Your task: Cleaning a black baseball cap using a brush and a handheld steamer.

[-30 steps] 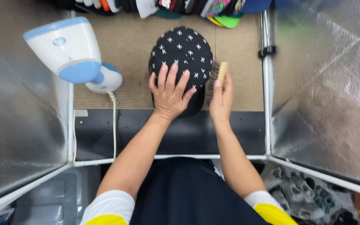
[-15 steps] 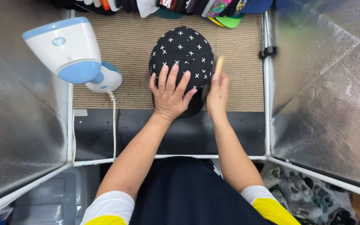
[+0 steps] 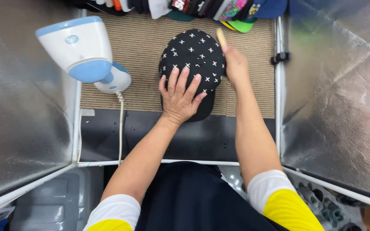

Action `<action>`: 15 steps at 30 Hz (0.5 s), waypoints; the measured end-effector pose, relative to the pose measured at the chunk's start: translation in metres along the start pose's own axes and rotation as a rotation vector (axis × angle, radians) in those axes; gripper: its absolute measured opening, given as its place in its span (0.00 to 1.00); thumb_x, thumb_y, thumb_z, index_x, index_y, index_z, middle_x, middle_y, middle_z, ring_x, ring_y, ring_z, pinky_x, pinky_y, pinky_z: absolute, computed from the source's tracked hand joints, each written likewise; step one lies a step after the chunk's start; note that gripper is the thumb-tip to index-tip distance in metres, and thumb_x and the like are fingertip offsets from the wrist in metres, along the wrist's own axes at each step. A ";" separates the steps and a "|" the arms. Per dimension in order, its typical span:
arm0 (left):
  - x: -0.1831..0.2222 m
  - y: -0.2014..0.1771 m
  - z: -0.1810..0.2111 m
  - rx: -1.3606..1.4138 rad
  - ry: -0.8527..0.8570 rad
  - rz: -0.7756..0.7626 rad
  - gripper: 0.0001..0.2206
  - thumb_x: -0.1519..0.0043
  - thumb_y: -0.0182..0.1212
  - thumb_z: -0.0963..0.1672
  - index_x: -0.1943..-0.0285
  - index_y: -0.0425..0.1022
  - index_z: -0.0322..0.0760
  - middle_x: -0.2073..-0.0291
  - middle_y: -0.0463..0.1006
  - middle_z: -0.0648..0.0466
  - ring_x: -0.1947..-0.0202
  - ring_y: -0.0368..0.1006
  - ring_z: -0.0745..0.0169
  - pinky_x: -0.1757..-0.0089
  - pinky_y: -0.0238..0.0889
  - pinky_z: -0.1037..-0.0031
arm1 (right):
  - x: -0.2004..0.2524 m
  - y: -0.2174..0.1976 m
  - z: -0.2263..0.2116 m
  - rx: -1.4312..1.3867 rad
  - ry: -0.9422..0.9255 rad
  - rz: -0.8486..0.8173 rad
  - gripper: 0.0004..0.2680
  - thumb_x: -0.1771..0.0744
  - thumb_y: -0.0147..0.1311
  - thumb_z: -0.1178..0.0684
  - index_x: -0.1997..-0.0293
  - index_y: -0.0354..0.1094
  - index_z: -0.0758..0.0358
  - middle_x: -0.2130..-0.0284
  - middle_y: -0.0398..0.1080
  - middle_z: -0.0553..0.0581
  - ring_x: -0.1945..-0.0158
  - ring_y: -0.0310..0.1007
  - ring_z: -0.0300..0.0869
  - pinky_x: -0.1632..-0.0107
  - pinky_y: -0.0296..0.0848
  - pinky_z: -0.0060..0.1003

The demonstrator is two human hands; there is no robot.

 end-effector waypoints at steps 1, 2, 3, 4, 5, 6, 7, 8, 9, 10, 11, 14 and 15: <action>-0.001 -0.002 -0.007 -0.013 0.001 0.001 0.22 0.28 0.44 0.58 0.33 0.70 0.51 0.35 0.70 0.48 0.34 0.66 0.41 0.40 0.55 0.44 | 0.002 0.010 0.006 -0.007 -0.008 -0.008 0.21 0.32 0.39 0.34 0.42 0.74 0.50 0.48 0.77 0.53 0.45 0.73 0.44 0.44 0.63 0.37; 0.000 0.001 -0.004 -0.006 0.001 -0.009 0.22 0.28 0.46 0.58 0.33 0.70 0.51 0.34 0.69 0.49 0.33 0.65 0.42 0.40 0.55 0.45 | 0.009 0.012 0.030 -0.148 0.208 -0.046 0.17 0.33 0.40 0.41 0.48 0.75 0.54 0.52 0.77 0.53 0.50 0.74 0.42 0.52 0.67 0.35; 0.000 0.004 -0.002 0.001 0.001 -0.019 0.22 0.29 0.48 0.58 0.32 0.71 0.52 0.33 0.68 0.49 0.33 0.65 0.43 0.40 0.55 0.45 | 0.019 0.015 0.052 -0.290 0.424 -0.082 0.14 0.35 0.42 0.49 0.53 0.76 0.57 0.56 0.77 0.52 0.56 0.75 0.40 0.60 0.71 0.33; -0.008 -0.002 0.001 -0.001 0.001 -0.017 0.22 0.29 0.48 0.58 0.32 0.71 0.52 0.33 0.68 0.49 0.33 0.65 0.43 0.40 0.55 0.45 | 0.022 0.012 0.058 -0.290 0.422 -0.082 0.14 0.35 0.42 0.49 0.53 0.76 0.57 0.56 0.77 0.52 0.56 0.75 0.40 0.60 0.71 0.33; -0.015 -0.008 0.002 0.053 -0.045 -0.002 0.20 0.29 0.48 0.56 0.37 0.76 0.50 0.36 0.71 0.49 0.35 0.66 0.44 0.40 0.54 0.48 | 0.023 -0.001 0.055 -0.253 0.242 0.106 0.16 0.34 0.46 0.46 0.43 0.69 0.58 0.47 0.73 0.55 0.46 0.71 0.42 0.48 0.68 0.35; -0.021 -0.016 0.003 0.106 -0.095 0.010 0.18 0.29 0.48 0.54 0.42 0.81 0.49 0.38 0.74 0.48 0.37 0.68 0.46 0.40 0.52 0.51 | 0.029 -0.013 0.053 -0.212 0.063 0.288 0.21 0.33 0.50 0.43 0.33 0.63 0.59 0.38 0.69 0.57 0.36 0.68 0.44 0.36 0.64 0.37; -0.032 -0.029 0.008 0.103 -0.099 0.007 0.18 0.29 0.48 0.54 0.42 0.81 0.49 0.38 0.74 0.48 0.37 0.68 0.46 0.40 0.52 0.51 | 0.050 -0.012 0.026 -0.211 0.065 0.282 0.21 0.33 0.50 0.43 0.33 0.63 0.59 0.38 0.69 0.57 0.36 0.68 0.44 0.36 0.64 0.37; -0.047 -0.031 0.003 0.228 -0.276 -0.078 0.20 0.30 0.48 0.55 0.38 0.75 0.45 0.44 0.77 0.54 0.43 0.70 0.49 0.45 0.53 0.55 | 0.066 -0.016 -0.009 -0.131 -0.089 0.360 0.24 0.34 0.56 0.43 0.32 0.59 0.61 0.38 0.65 0.59 0.37 0.67 0.45 0.37 0.66 0.39; -0.058 -0.033 0.000 0.353 -0.451 -0.165 0.23 0.30 0.47 0.56 0.34 0.70 0.41 0.50 0.80 0.60 0.49 0.72 0.53 0.49 0.55 0.59 | 0.084 -0.019 -0.045 -0.048 -0.242 0.436 0.27 0.35 0.63 0.43 0.31 0.55 0.62 0.38 0.61 0.61 0.38 0.65 0.47 0.37 0.68 0.41; -0.074 -0.036 0.001 0.348 -0.465 -0.175 0.23 0.30 0.47 0.56 0.34 0.70 0.41 0.50 0.80 0.60 0.49 0.72 0.53 0.49 0.55 0.59 | 0.088 -0.009 -0.053 -0.045 -0.233 0.421 0.27 0.35 0.63 0.43 0.31 0.55 0.62 0.38 0.61 0.61 0.38 0.65 0.47 0.37 0.68 0.41; -0.086 -0.031 0.003 0.633 -0.571 -0.288 0.28 0.34 0.54 0.56 0.28 0.60 0.42 0.40 0.72 0.50 0.48 0.74 0.58 0.52 0.64 0.69 | 0.093 0.001 -0.064 -0.122 -0.292 0.403 0.26 0.38 0.68 0.46 0.37 0.57 0.62 0.43 0.63 0.59 0.43 0.67 0.45 0.42 0.69 0.38; -0.105 -0.006 -0.016 0.835 -0.712 -0.501 0.42 0.43 0.66 0.56 0.22 0.51 0.40 0.31 0.63 0.38 0.39 0.68 0.53 0.47 0.66 0.69 | 0.098 0.025 -0.080 -0.069 -0.525 0.275 0.25 0.36 0.64 0.47 0.35 0.56 0.63 0.45 0.66 0.60 0.44 0.68 0.48 0.42 0.67 0.41; -0.107 0.008 -0.023 0.759 -0.763 -0.620 0.47 0.48 0.71 0.57 0.23 0.51 0.38 0.33 0.61 0.37 0.32 0.61 0.42 0.39 0.58 0.58 | 0.101 0.032 -0.082 0.082 -0.676 0.164 0.25 0.31 0.56 0.44 0.28 0.54 0.65 0.41 0.67 0.64 0.40 0.68 0.53 0.37 0.64 0.45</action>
Point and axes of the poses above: each hand's wrist, its own x-axis away from the middle knuckle, its own y-axis out of the palm, z = x × y, the point moved 5 cm from there along -x, towards the middle knuckle
